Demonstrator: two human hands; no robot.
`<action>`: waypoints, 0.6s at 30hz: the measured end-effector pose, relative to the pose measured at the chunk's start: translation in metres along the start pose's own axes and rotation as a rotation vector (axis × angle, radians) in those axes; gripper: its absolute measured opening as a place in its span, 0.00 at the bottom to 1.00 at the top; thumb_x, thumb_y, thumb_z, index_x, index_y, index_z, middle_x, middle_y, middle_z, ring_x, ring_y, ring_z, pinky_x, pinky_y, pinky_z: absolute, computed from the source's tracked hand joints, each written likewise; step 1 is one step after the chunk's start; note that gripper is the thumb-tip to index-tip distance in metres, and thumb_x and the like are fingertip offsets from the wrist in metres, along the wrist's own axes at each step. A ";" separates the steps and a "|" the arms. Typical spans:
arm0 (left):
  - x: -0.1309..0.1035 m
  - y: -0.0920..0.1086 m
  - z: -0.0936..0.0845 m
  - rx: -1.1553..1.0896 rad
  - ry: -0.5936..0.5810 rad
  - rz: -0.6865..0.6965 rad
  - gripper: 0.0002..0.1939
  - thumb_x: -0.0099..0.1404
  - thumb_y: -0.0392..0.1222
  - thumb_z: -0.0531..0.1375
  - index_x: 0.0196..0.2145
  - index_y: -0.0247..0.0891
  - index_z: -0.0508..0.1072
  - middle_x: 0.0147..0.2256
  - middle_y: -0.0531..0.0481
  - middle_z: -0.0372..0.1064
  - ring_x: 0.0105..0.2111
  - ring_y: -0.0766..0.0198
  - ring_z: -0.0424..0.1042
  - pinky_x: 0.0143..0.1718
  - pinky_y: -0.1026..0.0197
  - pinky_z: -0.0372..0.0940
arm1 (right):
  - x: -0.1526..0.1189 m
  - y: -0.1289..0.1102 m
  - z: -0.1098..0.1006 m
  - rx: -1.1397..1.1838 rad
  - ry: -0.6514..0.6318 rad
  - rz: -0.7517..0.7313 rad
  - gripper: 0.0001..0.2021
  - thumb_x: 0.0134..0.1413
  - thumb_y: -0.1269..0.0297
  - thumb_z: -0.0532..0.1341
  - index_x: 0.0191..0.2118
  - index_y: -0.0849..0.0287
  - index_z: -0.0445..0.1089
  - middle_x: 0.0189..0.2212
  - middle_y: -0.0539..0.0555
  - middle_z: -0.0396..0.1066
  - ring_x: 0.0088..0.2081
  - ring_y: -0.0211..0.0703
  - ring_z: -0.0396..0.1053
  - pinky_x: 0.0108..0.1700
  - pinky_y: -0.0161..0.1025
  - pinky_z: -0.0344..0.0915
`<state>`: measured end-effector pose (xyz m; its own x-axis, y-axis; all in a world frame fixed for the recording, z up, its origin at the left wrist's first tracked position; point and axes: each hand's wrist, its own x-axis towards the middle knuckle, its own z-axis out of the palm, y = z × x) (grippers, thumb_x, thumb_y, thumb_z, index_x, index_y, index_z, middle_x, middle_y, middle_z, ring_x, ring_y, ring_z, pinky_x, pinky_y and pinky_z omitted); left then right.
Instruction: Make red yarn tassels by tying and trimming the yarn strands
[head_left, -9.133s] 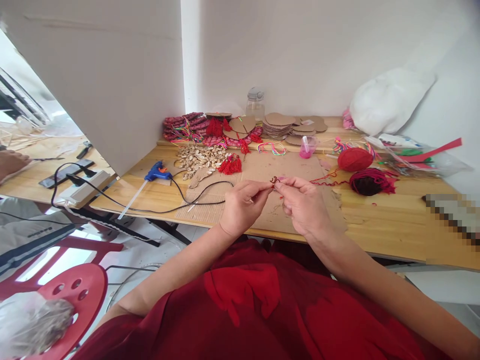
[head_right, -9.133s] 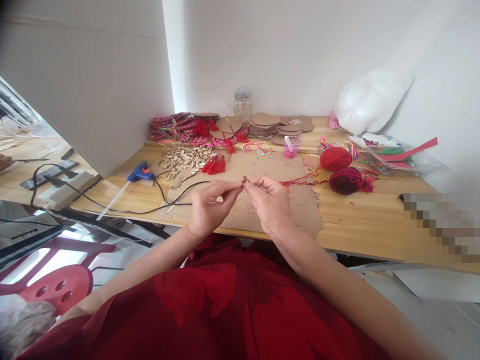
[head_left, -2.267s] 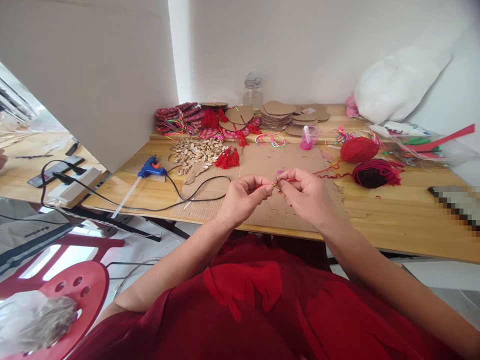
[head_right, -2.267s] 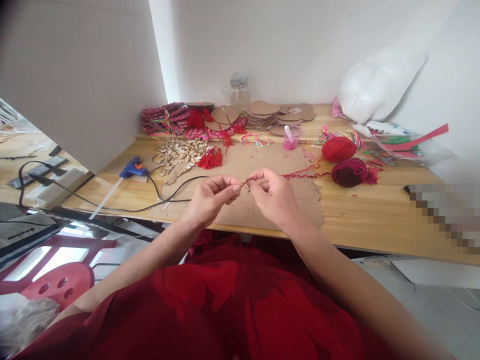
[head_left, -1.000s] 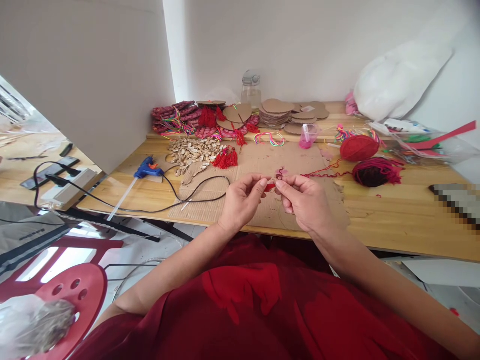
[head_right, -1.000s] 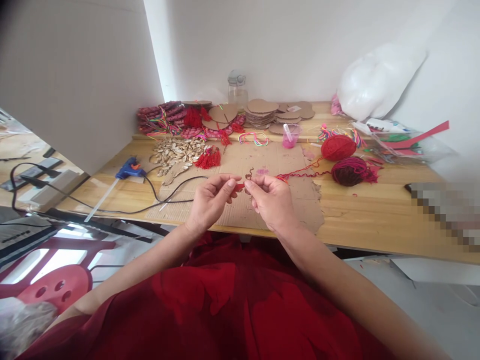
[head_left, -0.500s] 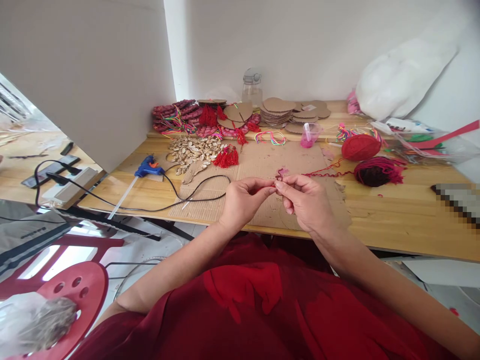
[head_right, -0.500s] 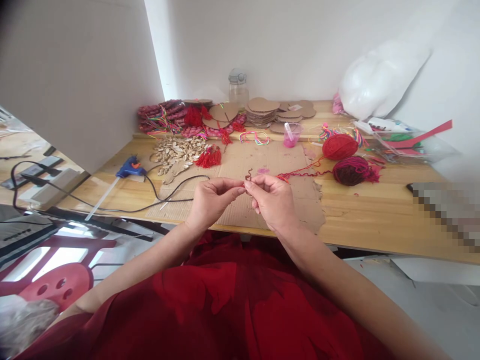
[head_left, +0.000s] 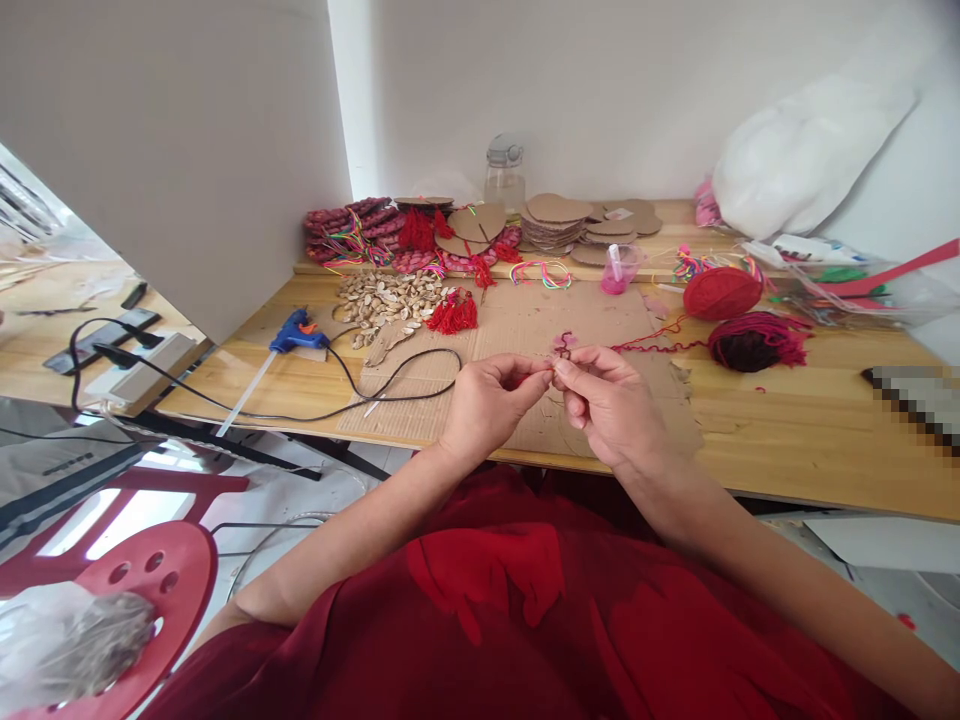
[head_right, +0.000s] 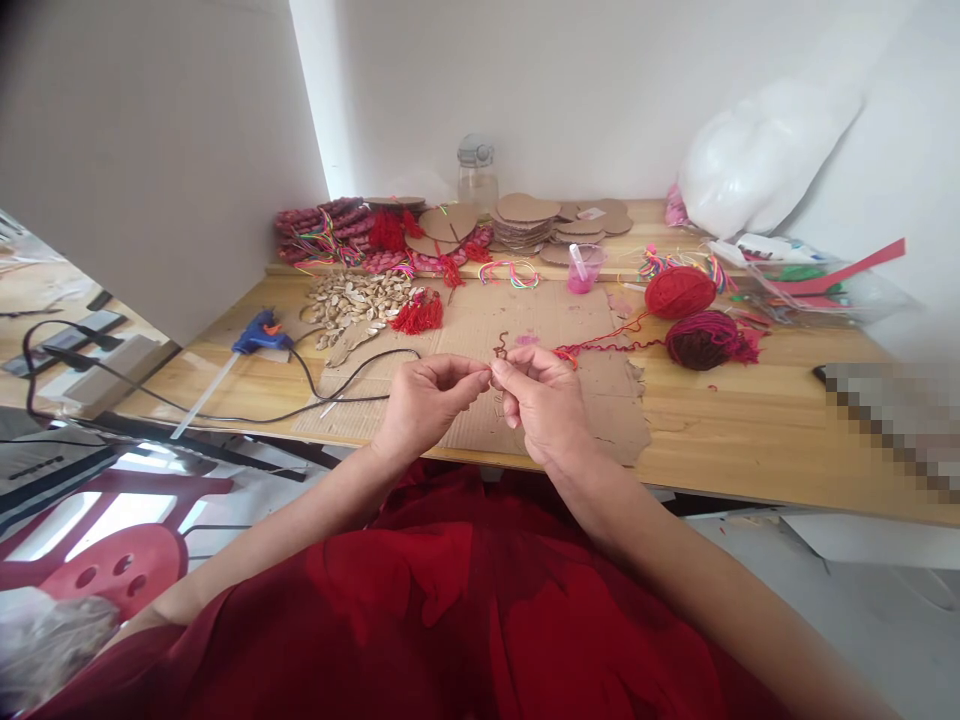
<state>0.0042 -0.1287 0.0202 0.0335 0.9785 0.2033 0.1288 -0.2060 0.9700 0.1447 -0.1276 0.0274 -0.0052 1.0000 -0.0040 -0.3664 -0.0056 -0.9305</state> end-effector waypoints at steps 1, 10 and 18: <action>0.000 0.001 0.000 0.003 0.002 -0.002 0.09 0.59 0.45 0.66 0.33 0.35 0.80 0.28 0.48 0.78 0.24 0.70 0.70 0.24 0.68 0.63 | 0.000 0.000 0.001 0.012 0.006 0.011 0.14 0.38 0.63 0.73 0.26 0.58 0.67 0.19 0.44 0.68 0.13 0.27 0.56 0.12 0.27 0.49; -0.002 0.006 0.000 -0.013 0.020 -0.012 0.09 0.59 0.45 0.66 0.30 0.35 0.78 0.27 0.51 0.75 0.23 0.72 0.66 0.24 0.68 0.60 | -0.002 -0.004 0.002 0.084 -0.016 0.164 0.19 0.33 0.58 0.77 0.27 0.60 0.69 0.21 0.45 0.68 0.17 0.27 0.59 0.14 0.25 0.52; 0.004 0.003 -0.005 -0.082 0.041 -0.022 0.10 0.59 0.46 0.66 0.31 0.35 0.77 0.26 0.52 0.74 0.24 0.72 0.66 0.25 0.68 0.61 | -0.008 -0.001 -0.003 -0.151 -0.065 0.044 0.13 0.45 0.57 0.72 0.31 0.60 0.72 0.24 0.48 0.70 0.18 0.30 0.62 0.16 0.29 0.56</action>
<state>0.0002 -0.1257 0.0246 -0.0093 0.9827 0.1852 0.0474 -0.1846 0.9817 0.1482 -0.1356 0.0274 -0.0802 0.9964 -0.0268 -0.2204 -0.0439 -0.9744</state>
